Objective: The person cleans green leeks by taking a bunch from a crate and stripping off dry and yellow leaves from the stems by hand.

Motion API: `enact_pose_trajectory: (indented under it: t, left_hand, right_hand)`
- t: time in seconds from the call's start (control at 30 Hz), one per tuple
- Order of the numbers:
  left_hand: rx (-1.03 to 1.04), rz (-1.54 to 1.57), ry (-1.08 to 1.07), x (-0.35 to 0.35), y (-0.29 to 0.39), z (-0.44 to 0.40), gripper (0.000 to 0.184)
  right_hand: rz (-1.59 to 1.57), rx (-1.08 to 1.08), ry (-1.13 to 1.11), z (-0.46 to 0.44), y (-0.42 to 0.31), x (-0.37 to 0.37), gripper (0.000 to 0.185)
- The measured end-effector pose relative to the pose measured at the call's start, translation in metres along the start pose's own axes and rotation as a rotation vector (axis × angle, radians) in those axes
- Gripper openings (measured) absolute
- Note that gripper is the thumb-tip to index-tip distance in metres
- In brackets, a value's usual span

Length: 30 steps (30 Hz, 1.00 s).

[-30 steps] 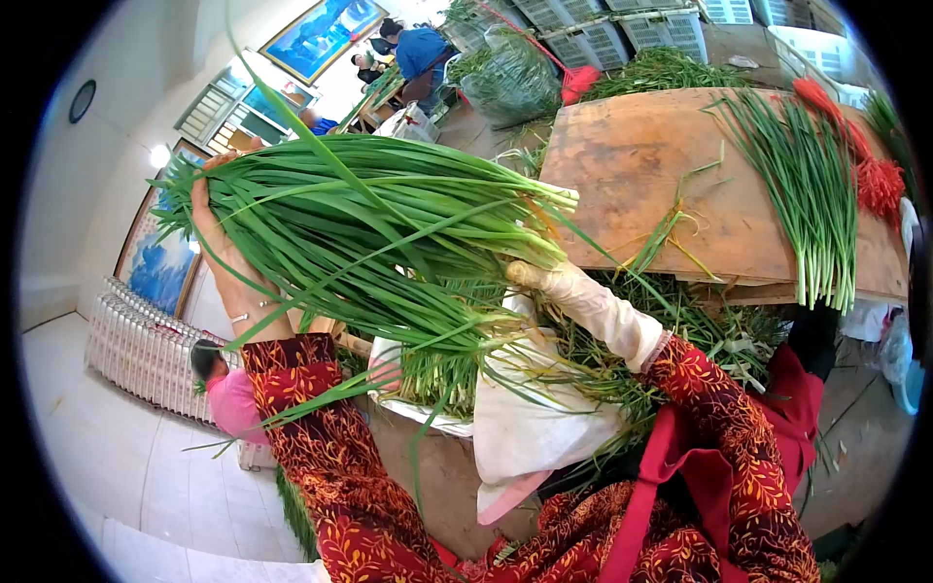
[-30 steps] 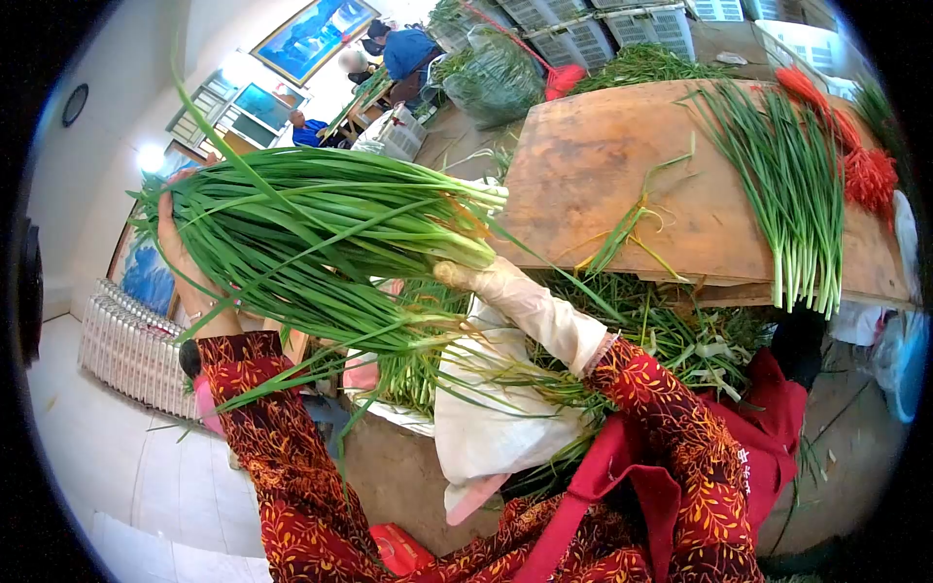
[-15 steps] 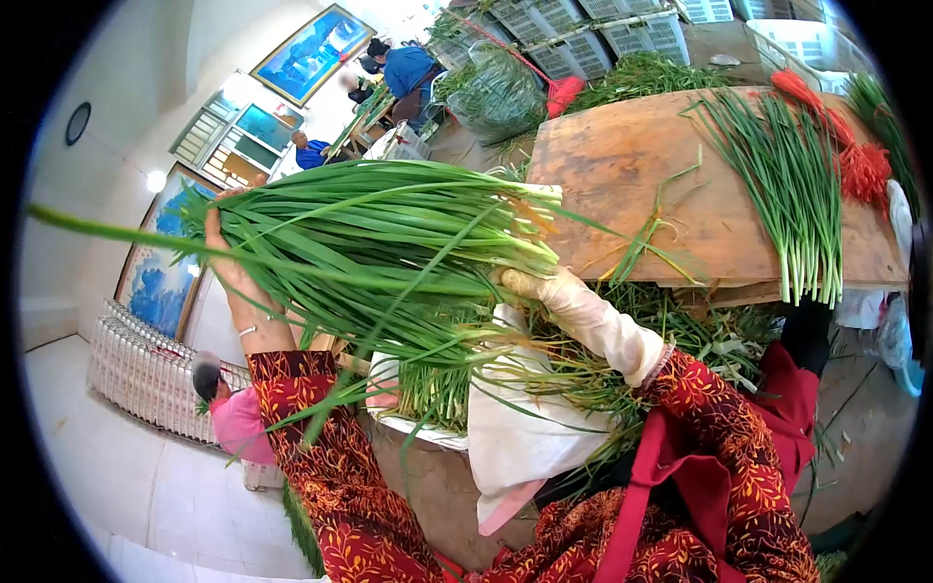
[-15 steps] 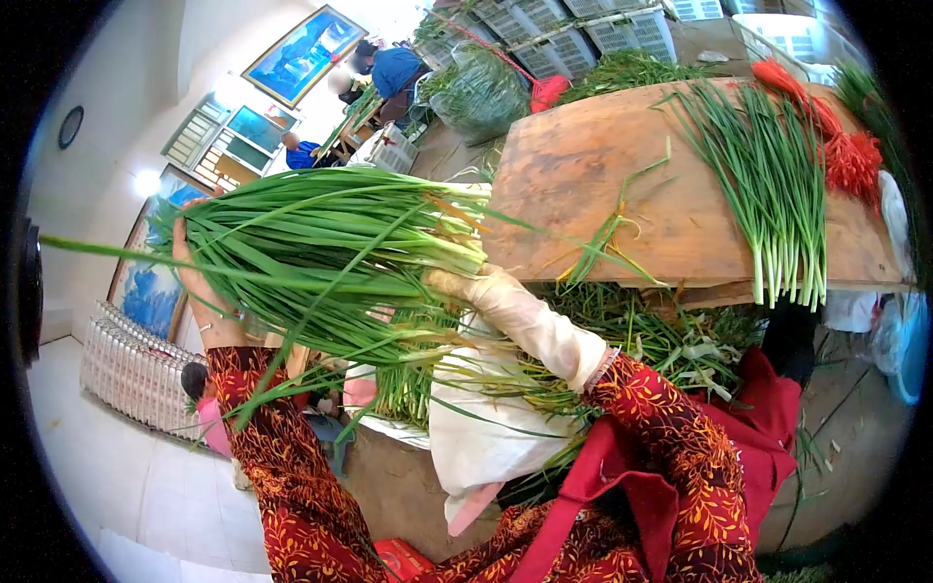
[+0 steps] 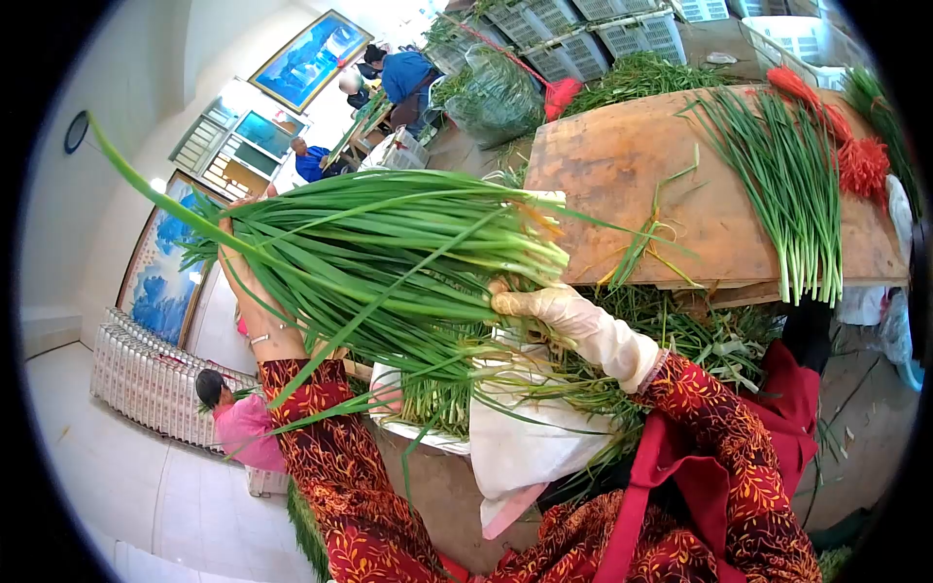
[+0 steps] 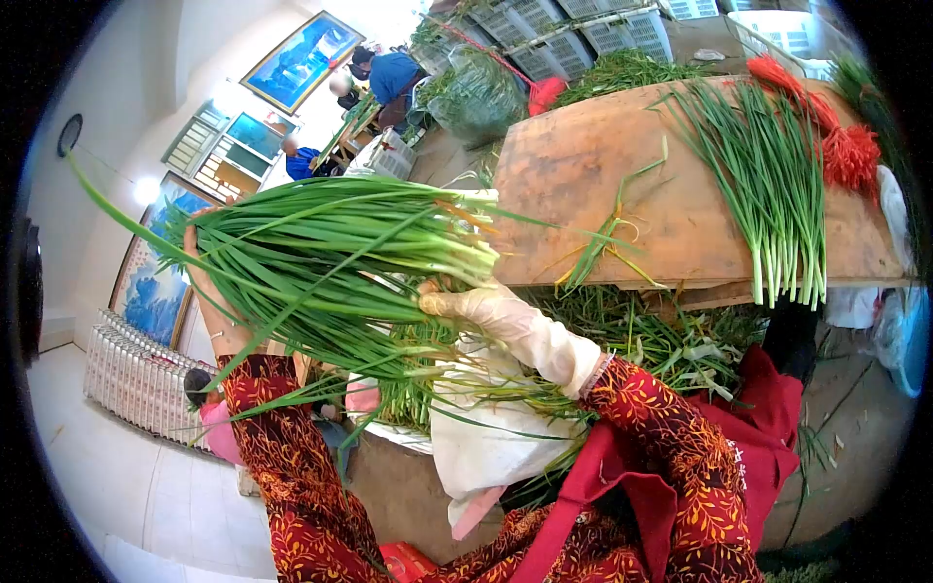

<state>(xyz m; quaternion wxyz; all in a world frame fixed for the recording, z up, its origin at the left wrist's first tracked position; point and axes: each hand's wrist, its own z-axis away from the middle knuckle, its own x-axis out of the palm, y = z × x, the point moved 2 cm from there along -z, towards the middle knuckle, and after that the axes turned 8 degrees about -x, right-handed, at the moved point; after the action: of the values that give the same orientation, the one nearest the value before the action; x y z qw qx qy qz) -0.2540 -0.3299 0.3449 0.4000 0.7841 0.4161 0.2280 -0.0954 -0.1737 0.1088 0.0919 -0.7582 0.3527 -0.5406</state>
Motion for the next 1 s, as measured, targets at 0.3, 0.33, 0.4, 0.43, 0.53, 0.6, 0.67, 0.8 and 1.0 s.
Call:
enact_pose_trajectory:
  t: [0.3, 0.33, 0.4, 0.43, 0.53, 0.6, 0.67, 0.8, 1.0]
  left_hand:
    - [-0.242, 0.113, 0.099, -0.007, 0.012, 0.011, 0.022]
    - [-0.181, 0.137, 0.143, -0.014, 0.011, 0.007, 0.023]
    - [-0.078, -0.016, 0.121, -0.027, 0.016, 0.002, 0.021]
    - [-0.025, -0.09, 0.106, -0.02, 0.02, 0.004, 0.02]
    - [0.117, -0.198, 0.003, -0.037, 0.019, -0.01, 0.019]
    - [-0.055, -0.156, 0.114, -0.009, 0.03, 0.009, 0.019]
    - [-0.019, -0.005, 0.061, -0.003, 0.026, 0.008, 0.02]
    - [-0.047, 0.064, 0.067, 0.011, 0.025, 0.009, 0.021]
    - [-0.043, 0.08, -0.005, 0.024, 0.032, 0.009, 0.021]
  right_hand:
    - [0.485, 0.316, -0.234, 0.047, -0.011, -0.051, 0.034]
    - [0.576, 0.392, -0.242, 0.058, -0.003, -0.072, 0.031]
    - [1.191, 0.656, -0.343, 0.076, 0.012, -0.115, 0.028]
    - [1.719, 0.831, -0.427, 0.084, 0.013, -0.138, 0.027]
    - [1.985, 0.601, -0.447, 0.105, 0.012, -0.175, 0.023]
    - [1.882, 0.345, -0.333, 0.078, -0.034, -0.094, 0.019]
    - [1.9, 0.092, -0.257, 0.056, -0.065, -0.033, 0.03]
    - [1.786, -0.399, -0.284, 0.015, -0.07, 0.023, 0.034]
    - [1.921, -0.194, -0.391, -0.026, -0.032, 0.021, 0.028]
